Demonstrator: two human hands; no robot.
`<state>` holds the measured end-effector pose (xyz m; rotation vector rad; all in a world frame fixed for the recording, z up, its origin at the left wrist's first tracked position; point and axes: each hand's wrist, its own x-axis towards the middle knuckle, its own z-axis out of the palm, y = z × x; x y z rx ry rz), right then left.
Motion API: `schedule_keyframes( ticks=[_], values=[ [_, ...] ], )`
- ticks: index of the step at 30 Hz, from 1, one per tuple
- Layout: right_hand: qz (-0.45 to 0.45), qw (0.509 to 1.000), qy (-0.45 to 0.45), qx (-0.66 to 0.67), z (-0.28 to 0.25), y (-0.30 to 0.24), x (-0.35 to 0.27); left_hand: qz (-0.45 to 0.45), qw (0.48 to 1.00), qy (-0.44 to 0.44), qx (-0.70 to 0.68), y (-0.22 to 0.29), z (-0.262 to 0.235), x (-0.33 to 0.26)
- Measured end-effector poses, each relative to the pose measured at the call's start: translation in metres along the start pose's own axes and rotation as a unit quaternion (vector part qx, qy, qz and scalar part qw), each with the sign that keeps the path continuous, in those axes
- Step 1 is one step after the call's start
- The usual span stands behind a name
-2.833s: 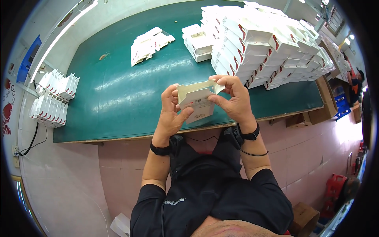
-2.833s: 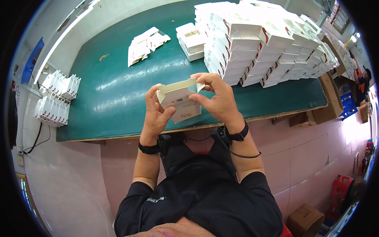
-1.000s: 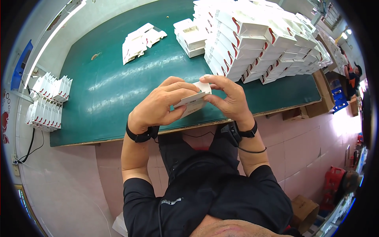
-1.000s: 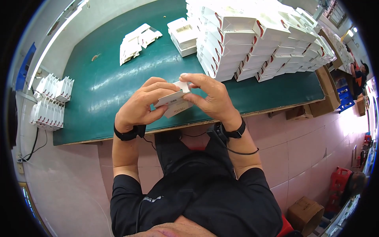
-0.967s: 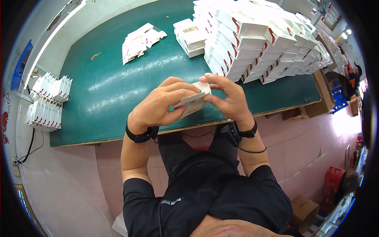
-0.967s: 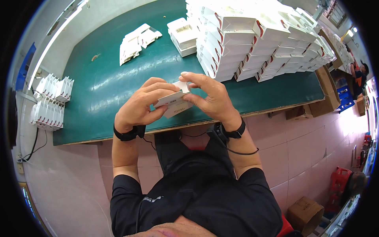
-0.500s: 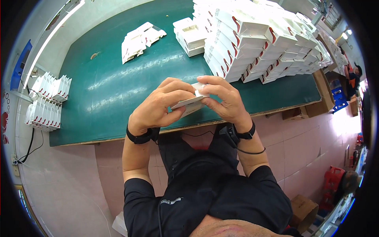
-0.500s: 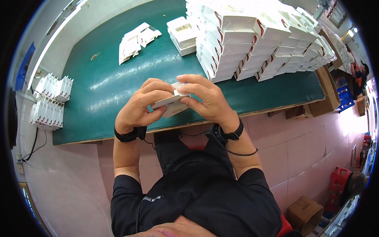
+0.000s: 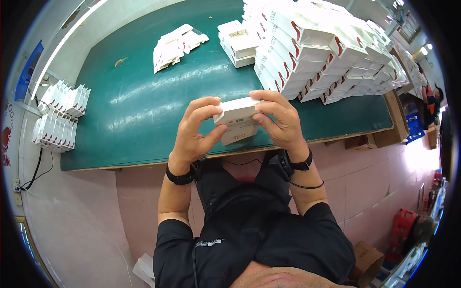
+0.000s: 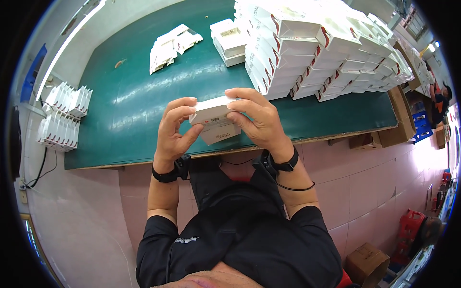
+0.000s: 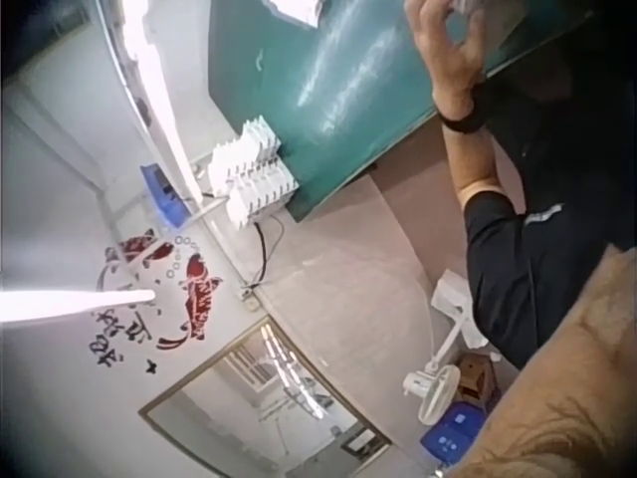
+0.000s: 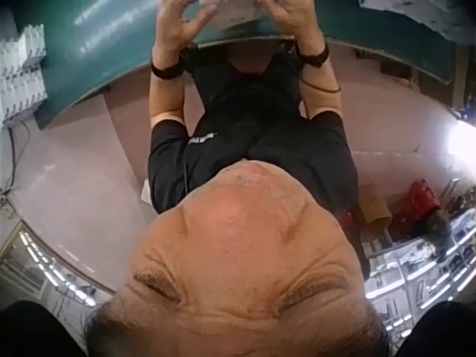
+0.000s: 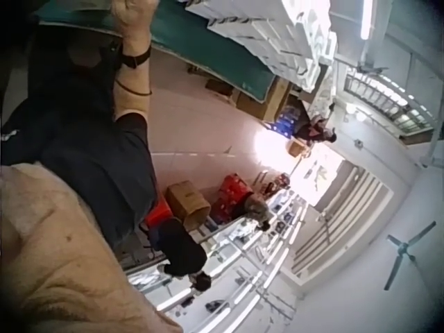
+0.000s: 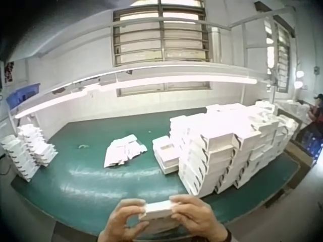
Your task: The person picks up a flat box, folds the sides and bottom flaps to shape it, and then tucks the top flap into the opening. They place the assembled box onto a stack and repeat the process with several more boxes.
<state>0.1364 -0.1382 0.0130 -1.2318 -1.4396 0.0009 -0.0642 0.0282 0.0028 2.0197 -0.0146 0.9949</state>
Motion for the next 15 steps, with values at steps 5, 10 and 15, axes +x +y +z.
schedule_keyframes(
  ticks=[5,10,15],
  values=[
    [-0.004,1.0,-0.003,0.011,0.0013,0.0005,-0.0001,-0.054,0.991,0.006,-0.124,0.0019,-0.0029,-0.0028],
    [0.002,1.0,-0.005,0.017,0.0004,0.0002,-0.0022,-0.054,0.985,0.0,-0.163,-0.0003,-0.0028,-0.003],
    [-0.001,1.0,-0.007,0.019,0.0009,-0.0012,-0.0014,-0.048,0.995,-0.024,-0.088,0.0016,-0.0044,-0.0042]
  ],
)
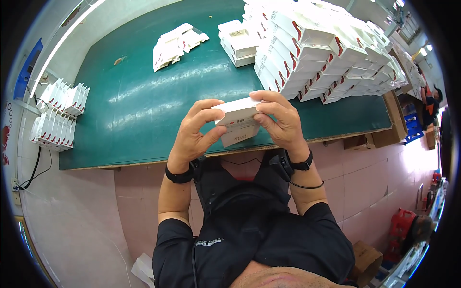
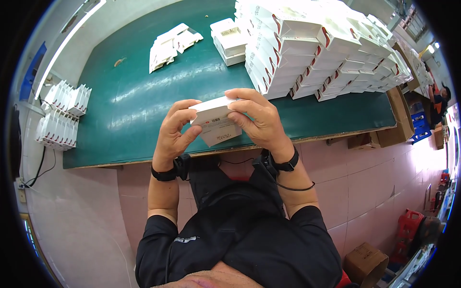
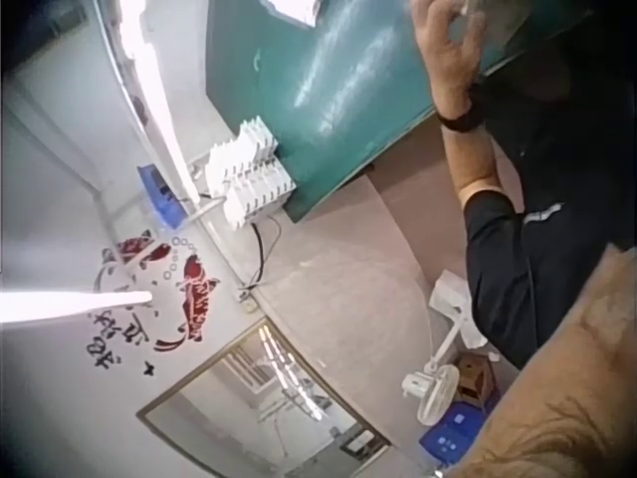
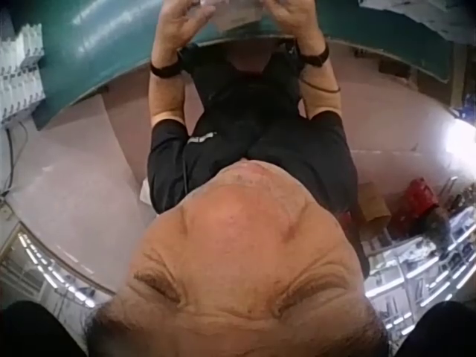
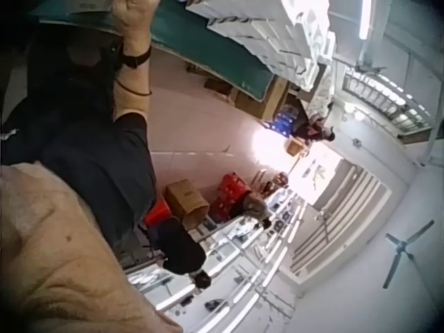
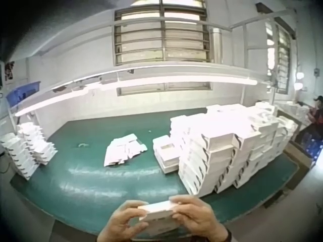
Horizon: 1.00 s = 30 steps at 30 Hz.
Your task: The person picks up a flat box, folds the sides and bottom flaps to shape it, and then tucks the top flap into the opening. They place the assembled box onto a stack and repeat the process with several more boxes.
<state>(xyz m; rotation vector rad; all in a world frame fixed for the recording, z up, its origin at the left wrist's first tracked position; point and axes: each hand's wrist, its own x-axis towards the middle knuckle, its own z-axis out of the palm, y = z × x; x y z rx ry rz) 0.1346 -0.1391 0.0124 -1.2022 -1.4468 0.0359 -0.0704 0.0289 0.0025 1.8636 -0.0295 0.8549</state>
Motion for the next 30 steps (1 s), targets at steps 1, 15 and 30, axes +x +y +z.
schedule_keyframes(
  ticks=[1,15,30],
  values=[
    [0.001,1.0,0.002,0.001,0.001,0.0,0.0,-0.007,1.0,0.001,0.004,-0.001,0.001,-0.001],
    [-0.037,0.995,-0.018,-0.094,0.01,-0.005,0.002,-0.018,0.997,0.07,-0.039,-0.003,0.016,-0.008],
    [0.008,0.996,-0.029,-0.082,0.004,-0.01,0.0,-0.071,0.996,0.019,0.048,0.005,0.015,-0.009]
  ],
)
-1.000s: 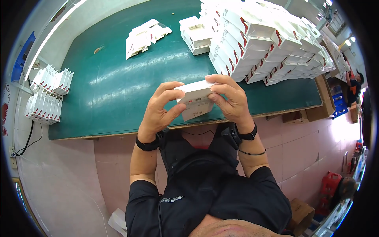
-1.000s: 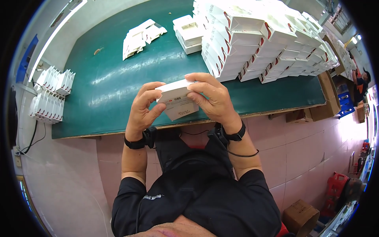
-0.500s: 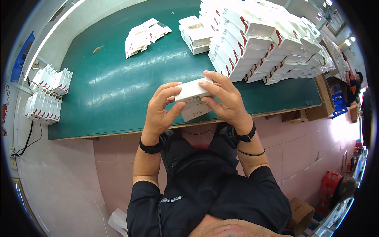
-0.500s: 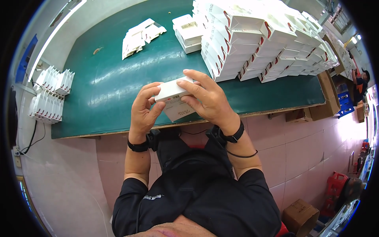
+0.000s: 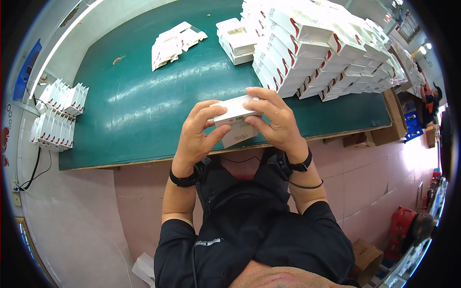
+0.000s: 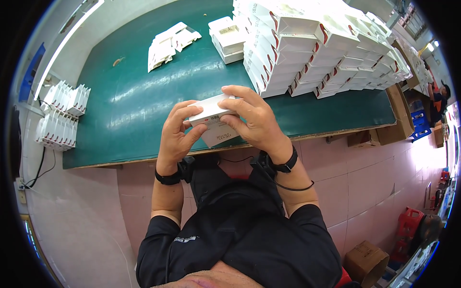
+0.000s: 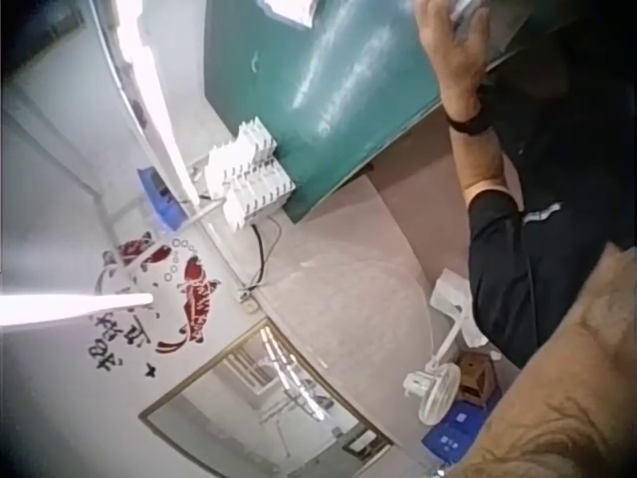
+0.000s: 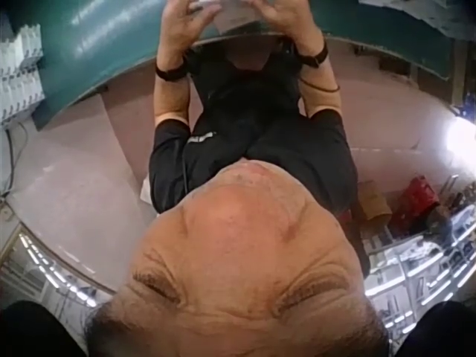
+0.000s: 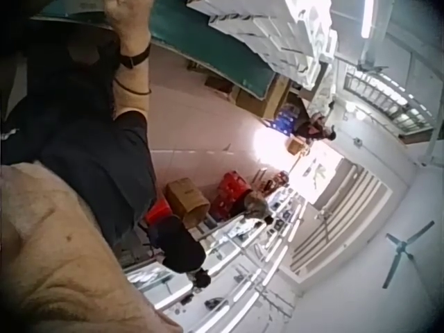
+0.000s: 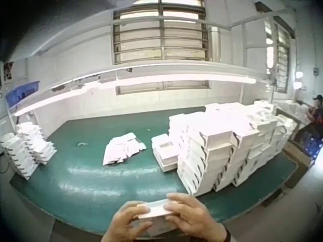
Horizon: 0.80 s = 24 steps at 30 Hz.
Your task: The person picks up a flat box, folds the sides and bottom flaps to shape it, and then tucks the top flap into the opening. They place the assembled box onto a stack and repeat the process with several more boxes.
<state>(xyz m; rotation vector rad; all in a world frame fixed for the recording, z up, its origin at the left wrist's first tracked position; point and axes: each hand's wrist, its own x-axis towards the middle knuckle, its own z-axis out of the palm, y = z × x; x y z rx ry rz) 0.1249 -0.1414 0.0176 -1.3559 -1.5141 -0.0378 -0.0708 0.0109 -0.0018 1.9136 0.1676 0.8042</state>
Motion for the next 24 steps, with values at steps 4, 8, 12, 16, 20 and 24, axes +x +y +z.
schedule_keyframes(
  ticks=[4,8,12,16,20,24],
  values=[
    [0.043,0.998,-0.011,0.034,-0.0009,-0.0043,-0.0002,-0.003,1.0,-0.007,0.002,0.0038,0.0005,0.0016],
    [0.028,0.999,-0.007,0.014,-0.0024,-0.0049,0.0015,-0.008,1.0,-0.006,0.017,0.0045,0.0007,0.0016],
    [0.029,0.999,0.005,0.015,-0.002,-0.0035,-0.0002,-0.013,1.0,0.0,-0.002,0.0061,0.0023,0.0018],
    [0.032,0.999,-0.014,0.021,-0.0066,-0.0043,0.0017,-0.013,1.0,0.001,-0.015,0.0073,0.0042,0.0023],
    [0.046,0.998,-0.021,0.029,-0.0074,-0.0052,0.0012,-0.014,1.0,-0.005,-0.015,0.0039,0.0039,0.0004],
    [0.064,0.996,-0.037,0.043,-0.0087,-0.0031,-0.0016,-0.015,1.0,-0.014,-0.016,0.0042,0.003,0.0003]
  ],
)
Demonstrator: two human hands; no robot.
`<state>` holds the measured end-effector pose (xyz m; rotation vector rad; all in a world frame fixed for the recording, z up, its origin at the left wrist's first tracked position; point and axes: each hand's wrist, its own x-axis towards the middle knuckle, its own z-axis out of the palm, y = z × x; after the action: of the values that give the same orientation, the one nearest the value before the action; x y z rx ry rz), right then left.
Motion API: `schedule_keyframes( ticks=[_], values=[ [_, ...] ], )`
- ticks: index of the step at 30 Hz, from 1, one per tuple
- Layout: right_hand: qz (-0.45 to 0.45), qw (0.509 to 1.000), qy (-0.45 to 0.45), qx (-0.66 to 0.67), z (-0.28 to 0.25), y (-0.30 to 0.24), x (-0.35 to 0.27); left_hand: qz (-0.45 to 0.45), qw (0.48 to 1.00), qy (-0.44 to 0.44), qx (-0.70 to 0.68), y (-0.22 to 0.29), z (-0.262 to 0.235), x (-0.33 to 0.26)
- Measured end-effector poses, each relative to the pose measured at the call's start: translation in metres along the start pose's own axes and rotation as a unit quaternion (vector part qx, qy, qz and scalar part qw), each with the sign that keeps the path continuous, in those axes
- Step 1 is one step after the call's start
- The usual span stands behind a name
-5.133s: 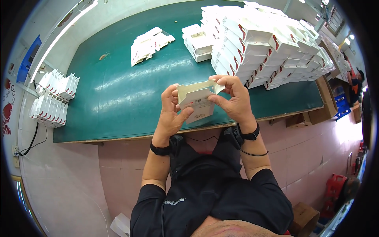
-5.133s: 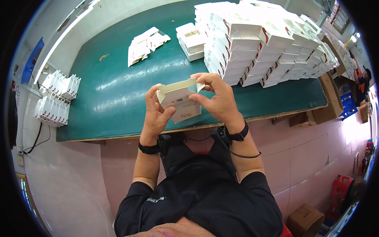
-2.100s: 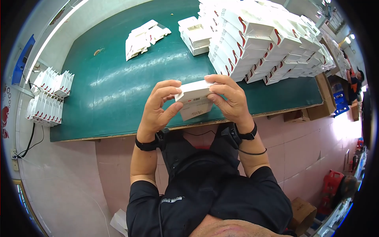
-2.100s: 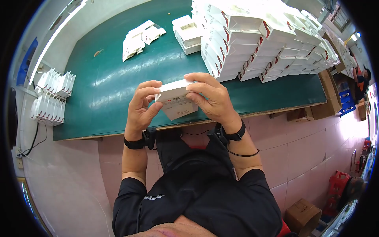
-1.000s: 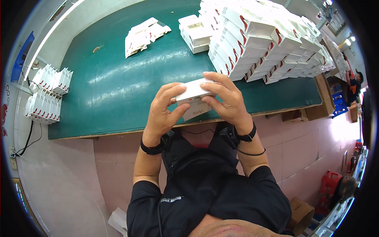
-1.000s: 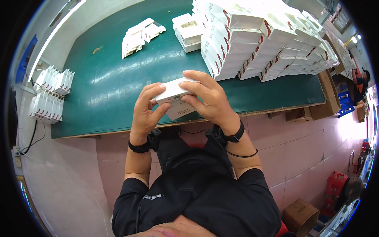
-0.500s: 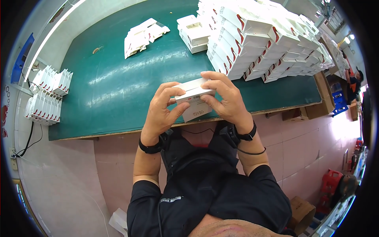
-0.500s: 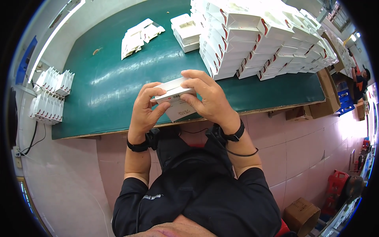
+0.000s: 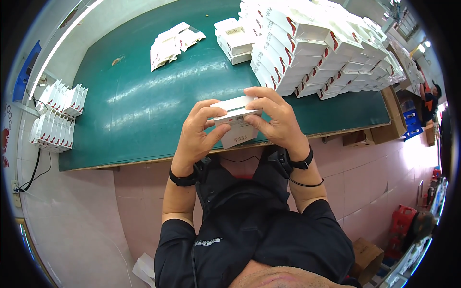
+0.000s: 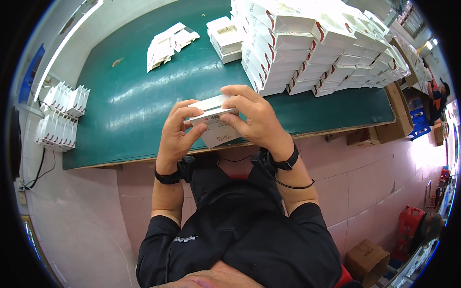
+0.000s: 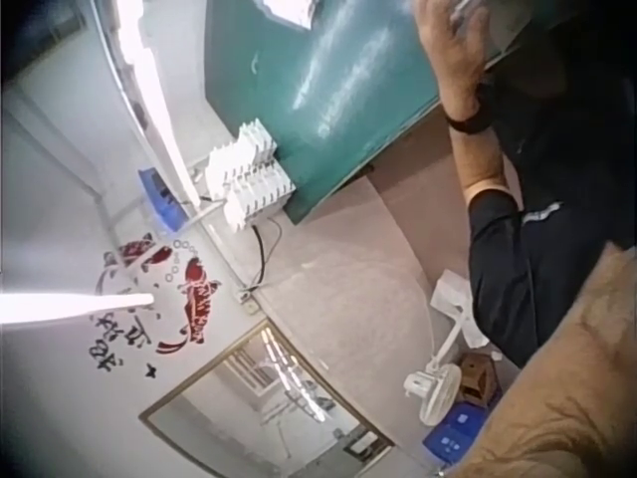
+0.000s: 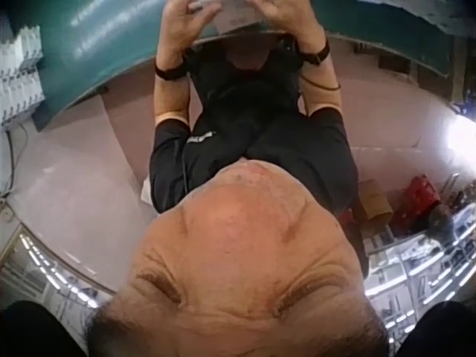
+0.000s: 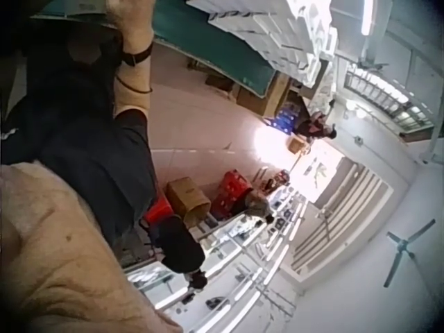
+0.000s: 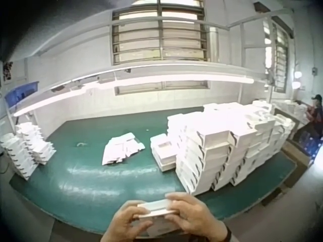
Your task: The person picks up a flat box, folds the sides and bottom flaps to shape it, and then tucks the top flap into the opening. They place the assembled box onto a stack and repeat the process with several more boxes.
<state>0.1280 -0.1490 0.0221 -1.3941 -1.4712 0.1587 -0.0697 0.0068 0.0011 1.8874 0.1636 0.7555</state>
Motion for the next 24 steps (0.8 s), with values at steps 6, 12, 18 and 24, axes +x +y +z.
schedule_keyframes(
  ticks=[6,12,18,24],
  values=[
    [-0.042,0.997,0.042,-0.046,0.0044,-0.0019,0.0024,0.006,0.999,0.019,-0.026,0.0006,0.0007,-0.001],
    [-0.013,0.999,0.05,-0.015,0.0046,0.0005,0.0008,0.004,0.998,0.038,-0.042,-0.003,0.0019,-0.0043],
    [-0.045,0.997,0.054,-0.017,0.0009,0.0058,-0.0003,-0.018,0.995,0.052,-0.082,-0.0006,0.0033,-0.0046],
    [-0.027,0.997,0.055,0.045,-0.0002,-0.0018,0.0014,-0.002,0.995,0.058,-0.076,-0.0006,0.0011,-0.005]
  ],
)
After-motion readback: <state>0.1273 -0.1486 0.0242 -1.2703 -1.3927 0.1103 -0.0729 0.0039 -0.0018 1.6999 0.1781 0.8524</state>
